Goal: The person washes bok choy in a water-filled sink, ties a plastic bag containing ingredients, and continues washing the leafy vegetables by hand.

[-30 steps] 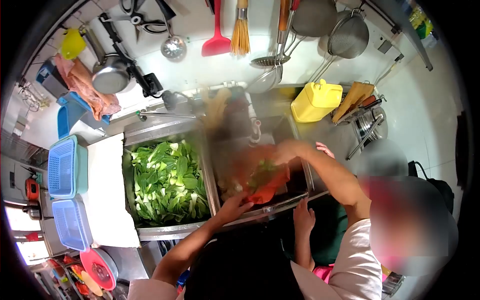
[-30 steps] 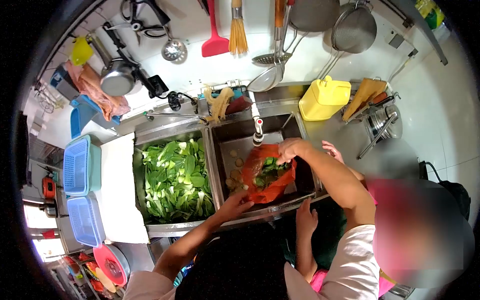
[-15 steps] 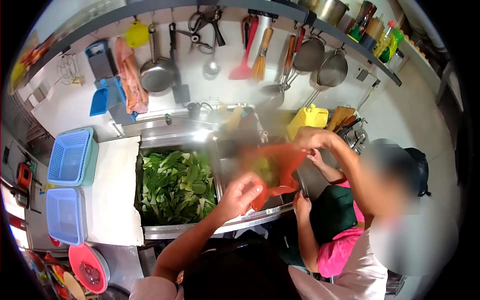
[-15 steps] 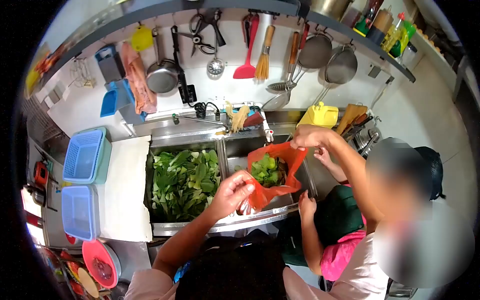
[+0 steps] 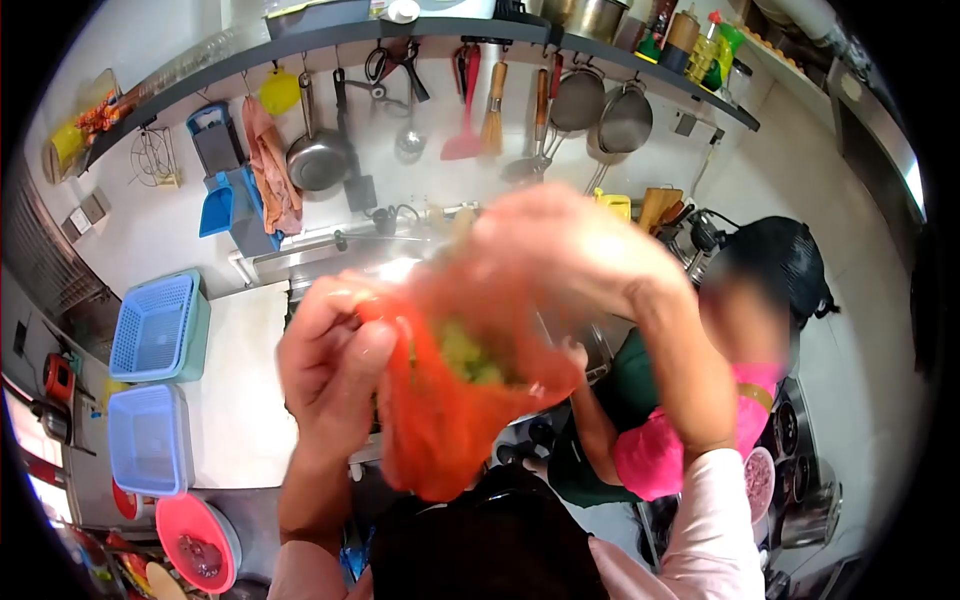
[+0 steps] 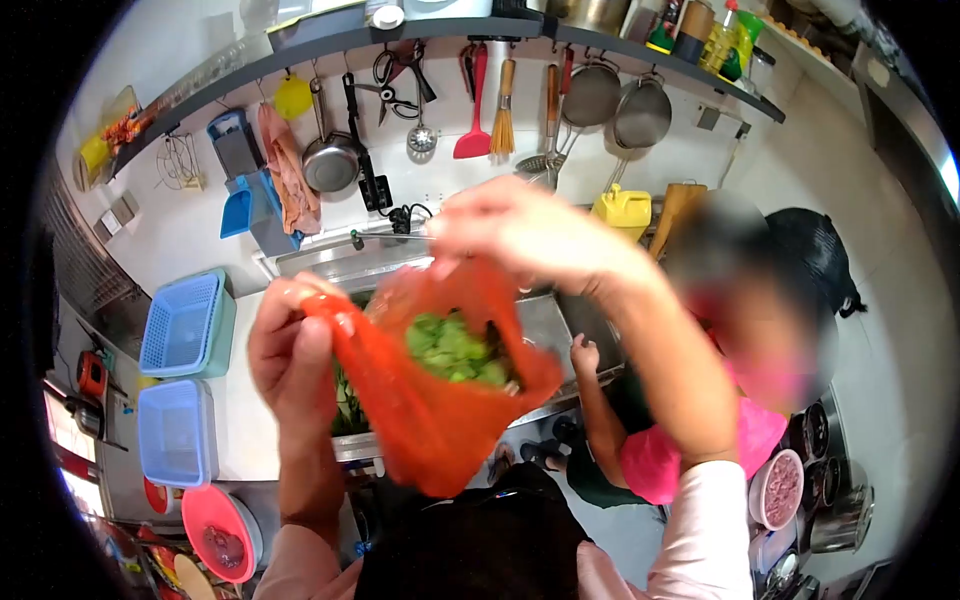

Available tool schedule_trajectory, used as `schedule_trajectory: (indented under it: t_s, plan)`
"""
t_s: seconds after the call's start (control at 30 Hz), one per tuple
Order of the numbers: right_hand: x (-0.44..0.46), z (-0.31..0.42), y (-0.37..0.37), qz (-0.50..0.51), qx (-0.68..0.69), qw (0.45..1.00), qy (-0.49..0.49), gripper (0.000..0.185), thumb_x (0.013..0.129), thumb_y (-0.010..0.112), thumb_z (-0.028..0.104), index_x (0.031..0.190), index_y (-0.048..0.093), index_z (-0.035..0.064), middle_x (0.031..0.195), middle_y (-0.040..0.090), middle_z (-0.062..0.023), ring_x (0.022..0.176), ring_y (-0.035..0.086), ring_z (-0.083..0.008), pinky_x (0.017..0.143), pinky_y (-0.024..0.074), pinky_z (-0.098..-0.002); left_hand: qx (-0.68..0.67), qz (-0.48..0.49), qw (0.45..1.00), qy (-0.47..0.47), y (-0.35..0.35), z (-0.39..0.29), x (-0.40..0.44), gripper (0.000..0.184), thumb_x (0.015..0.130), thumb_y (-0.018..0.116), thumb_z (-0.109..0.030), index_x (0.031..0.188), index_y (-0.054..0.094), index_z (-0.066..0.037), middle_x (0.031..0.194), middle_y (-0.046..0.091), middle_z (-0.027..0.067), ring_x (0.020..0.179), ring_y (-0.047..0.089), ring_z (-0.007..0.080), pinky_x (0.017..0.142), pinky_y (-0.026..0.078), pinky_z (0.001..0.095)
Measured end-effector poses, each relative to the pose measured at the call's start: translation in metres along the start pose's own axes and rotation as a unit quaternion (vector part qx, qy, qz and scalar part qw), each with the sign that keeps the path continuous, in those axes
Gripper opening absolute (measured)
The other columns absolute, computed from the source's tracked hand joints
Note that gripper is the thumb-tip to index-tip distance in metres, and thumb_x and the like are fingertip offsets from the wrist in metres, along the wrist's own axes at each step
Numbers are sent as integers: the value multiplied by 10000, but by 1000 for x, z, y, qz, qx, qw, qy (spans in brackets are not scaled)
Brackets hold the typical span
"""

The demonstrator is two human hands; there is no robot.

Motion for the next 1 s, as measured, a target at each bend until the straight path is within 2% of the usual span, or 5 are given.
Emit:
schedule_trajectory:
  t_s: [0.3,0.47,0.6,0.73,1.0]
  plan:
    - [-75,19,158,294,247,919,-90,131,905,661,112,967,653,-4,854,665,-16,748,588,-58,661,465,-210,360,-89,925,-88,12,-107,-90,46,851,654,34,869,645,-7,825,600,0,706,500,41,629,406,194]
    - [-113,53,197,322,296,895,-91,212,899,654,211,965,652,10,727,640,-32,460,436,-33,403,313,-196,554,-221,797,-101,-22,-154,-223,1405,421,744,-786,1495,251,-26,1500,343,145,1403,312,282,1136,267,415]
    - [-147,68,265,358,376,848,-104,186,900,643,202,871,639,19,703,602,-23,531,503,-63,460,383,-222,433,-323,824,-170,34,-131,-320,1243,511,913,-477,1480,271,-34,1392,494,135,1253,500,279,1046,389,405]
    - [-212,81,293,423,293,850,-114,178,936,594,158,864,600,-5,670,575,-23,482,504,-66,435,396,-206,561,-464,659,-189,53,-139,-398,316,914,619,-131,1185,578,25,1096,635,157,927,618,270,837,479,359]
    - [-268,67,299,403,-128,799,-428,214,864,613,221,774,662,33,673,635,-165,599,647,-301,551,490,-376,10,-574,814,89,104,-154,-492,265,1001,495,-338,907,499,-90,771,527,76,775,550,227,788,481,389]
Point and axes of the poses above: each hand's wrist, its own x-axis towards the middle knuckle, its own y-axis out of the palm, z = x × y, the point moved 6 cm from there along x, towards the middle knuckle
